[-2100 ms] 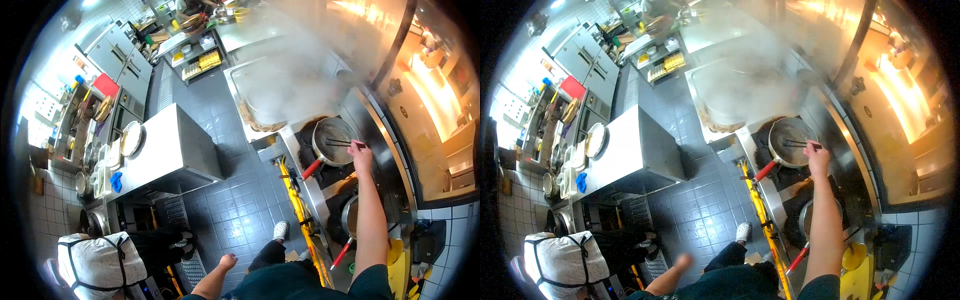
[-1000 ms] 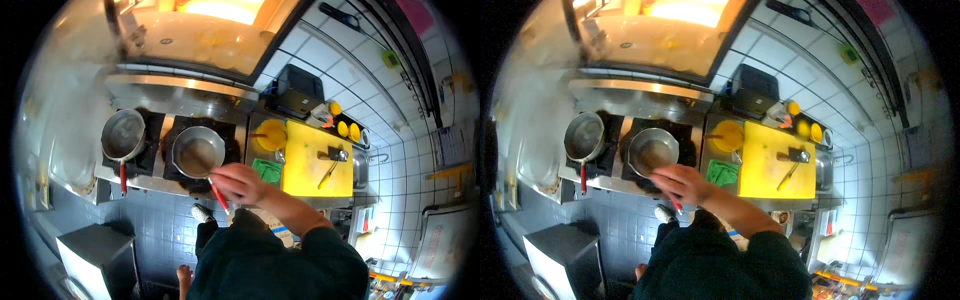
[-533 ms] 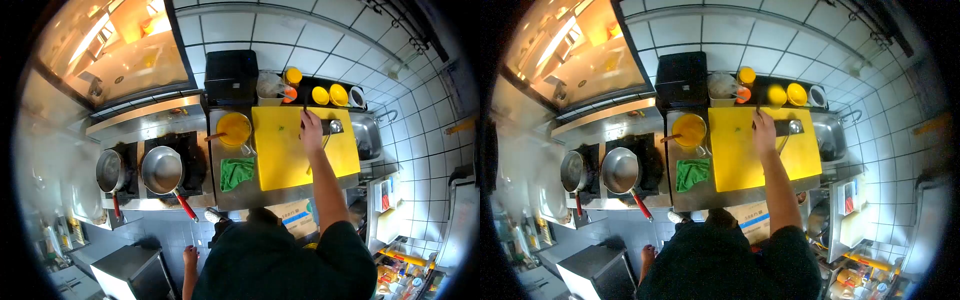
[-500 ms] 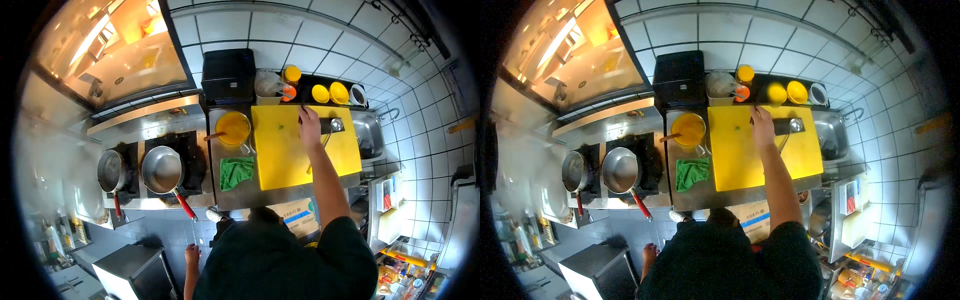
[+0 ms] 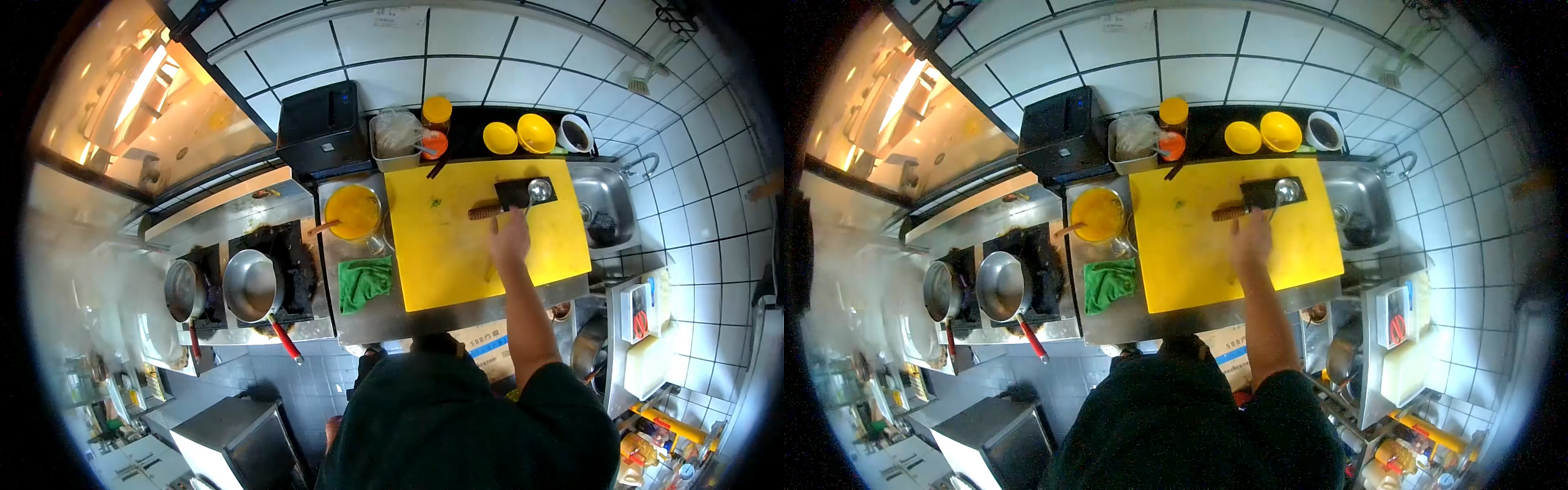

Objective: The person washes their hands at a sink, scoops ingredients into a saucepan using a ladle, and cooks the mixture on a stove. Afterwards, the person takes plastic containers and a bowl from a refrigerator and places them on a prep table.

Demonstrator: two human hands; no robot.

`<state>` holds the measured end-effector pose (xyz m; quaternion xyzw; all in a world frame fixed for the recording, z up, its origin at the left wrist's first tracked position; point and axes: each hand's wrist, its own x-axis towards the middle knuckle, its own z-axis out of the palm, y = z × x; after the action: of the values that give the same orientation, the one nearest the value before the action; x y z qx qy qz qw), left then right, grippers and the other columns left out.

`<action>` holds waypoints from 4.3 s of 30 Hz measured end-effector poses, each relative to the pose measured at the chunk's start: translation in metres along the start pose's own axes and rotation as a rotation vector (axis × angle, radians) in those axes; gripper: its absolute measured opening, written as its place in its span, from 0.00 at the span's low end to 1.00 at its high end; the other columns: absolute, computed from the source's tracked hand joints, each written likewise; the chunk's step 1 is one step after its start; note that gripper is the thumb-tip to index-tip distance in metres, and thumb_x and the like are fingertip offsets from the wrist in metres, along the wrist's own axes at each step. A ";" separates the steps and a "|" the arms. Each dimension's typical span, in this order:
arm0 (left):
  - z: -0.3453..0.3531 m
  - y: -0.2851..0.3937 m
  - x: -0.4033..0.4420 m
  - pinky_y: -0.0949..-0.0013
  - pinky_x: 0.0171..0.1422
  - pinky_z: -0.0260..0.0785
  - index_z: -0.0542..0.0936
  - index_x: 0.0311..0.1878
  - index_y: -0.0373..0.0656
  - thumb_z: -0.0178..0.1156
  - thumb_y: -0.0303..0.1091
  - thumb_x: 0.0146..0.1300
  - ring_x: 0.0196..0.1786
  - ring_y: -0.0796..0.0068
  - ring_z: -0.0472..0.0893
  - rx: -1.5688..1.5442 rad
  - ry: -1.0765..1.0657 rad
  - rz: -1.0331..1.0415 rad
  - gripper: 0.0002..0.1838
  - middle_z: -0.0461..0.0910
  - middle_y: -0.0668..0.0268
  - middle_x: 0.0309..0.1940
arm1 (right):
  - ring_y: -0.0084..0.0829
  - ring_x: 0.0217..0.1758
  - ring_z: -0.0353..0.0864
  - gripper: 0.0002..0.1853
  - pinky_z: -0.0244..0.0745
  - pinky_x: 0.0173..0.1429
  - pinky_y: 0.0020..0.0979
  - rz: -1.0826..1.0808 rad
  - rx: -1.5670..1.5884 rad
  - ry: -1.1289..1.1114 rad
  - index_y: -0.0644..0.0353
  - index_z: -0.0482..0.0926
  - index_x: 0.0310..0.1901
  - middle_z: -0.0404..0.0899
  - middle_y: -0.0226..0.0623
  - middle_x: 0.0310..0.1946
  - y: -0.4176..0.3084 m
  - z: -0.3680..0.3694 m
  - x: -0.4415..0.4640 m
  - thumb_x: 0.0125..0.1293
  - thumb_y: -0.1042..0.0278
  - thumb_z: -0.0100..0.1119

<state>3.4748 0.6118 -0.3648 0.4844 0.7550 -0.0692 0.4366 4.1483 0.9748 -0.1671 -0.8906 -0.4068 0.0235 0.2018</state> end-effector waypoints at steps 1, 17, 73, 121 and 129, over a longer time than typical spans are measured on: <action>0.002 0.002 0.001 0.52 0.53 0.76 0.83 0.49 0.39 0.61 0.49 0.64 0.50 0.47 0.84 0.054 -0.009 0.021 0.22 0.85 0.48 0.43 | 0.53 0.61 0.76 0.24 0.73 0.62 0.47 0.095 -0.060 0.004 0.62 0.75 0.58 0.78 0.52 0.56 0.024 0.014 -0.014 0.65 0.56 0.62; -0.124 0.346 -0.015 0.62 0.45 0.77 0.82 0.52 0.36 0.59 0.36 0.69 0.40 0.61 0.86 -0.084 0.088 0.443 0.15 0.86 0.53 0.40 | 0.30 0.21 0.75 0.13 0.69 0.26 0.34 0.405 0.929 -0.212 0.62 0.73 0.37 0.75 0.39 0.23 0.041 -0.002 -0.135 0.73 0.59 0.55; 0.061 0.625 0.034 0.69 0.19 0.65 0.74 0.60 0.40 0.54 0.25 0.69 0.16 0.77 0.72 -0.844 0.472 0.303 0.16 0.73 0.66 0.20 | 0.20 0.21 0.72 0.08 0.69 0.26 0.27 0.198 0.627 -0.353 0.61 0.73 0.41 0.73 0.30 0.20 0.391 -0.182 -0.032 0.74 0.66 0.55; 0.021 0.571 -0.056 0.74 0.24 0.68 0.77 0.59 0.37 0.52 0.18 0.62 0.20 0.82 0.72 -0.642 0.099 0.429 0.21 0.75 0.67 0.24 | 0.55 0.71 0.63 0.29 0.60 0.74 0.45 0.045 0.619 -0.074 0.68 0.69 0.65 0.65 0.57 0.67 0.198 -0.055 0.008 0.69 0.60 0.61; -0.011 0.679 -0.145 0.73 0.31 0.71 0.67 0.68 0.41 0.54 0.23 0.67 0.27 0.75 0.77 -0.820 -0.509 0.707 0.26 0.78 0.61 0.33 | 0.53 0.71 0.65 0.30 0.65 0.72 0.44 0.400 0.493 0.077 0.64 0.67 0.67 0.66 0.52 0.68 0.239 -0.103 -0.200 0.64 0.68 0.65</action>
<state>4.0275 0.8744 -0.0370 0.4664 0.3849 0.2634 0.7516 4.2070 0.6530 -0.1871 -0.8775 -0.1976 0.1269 0.4181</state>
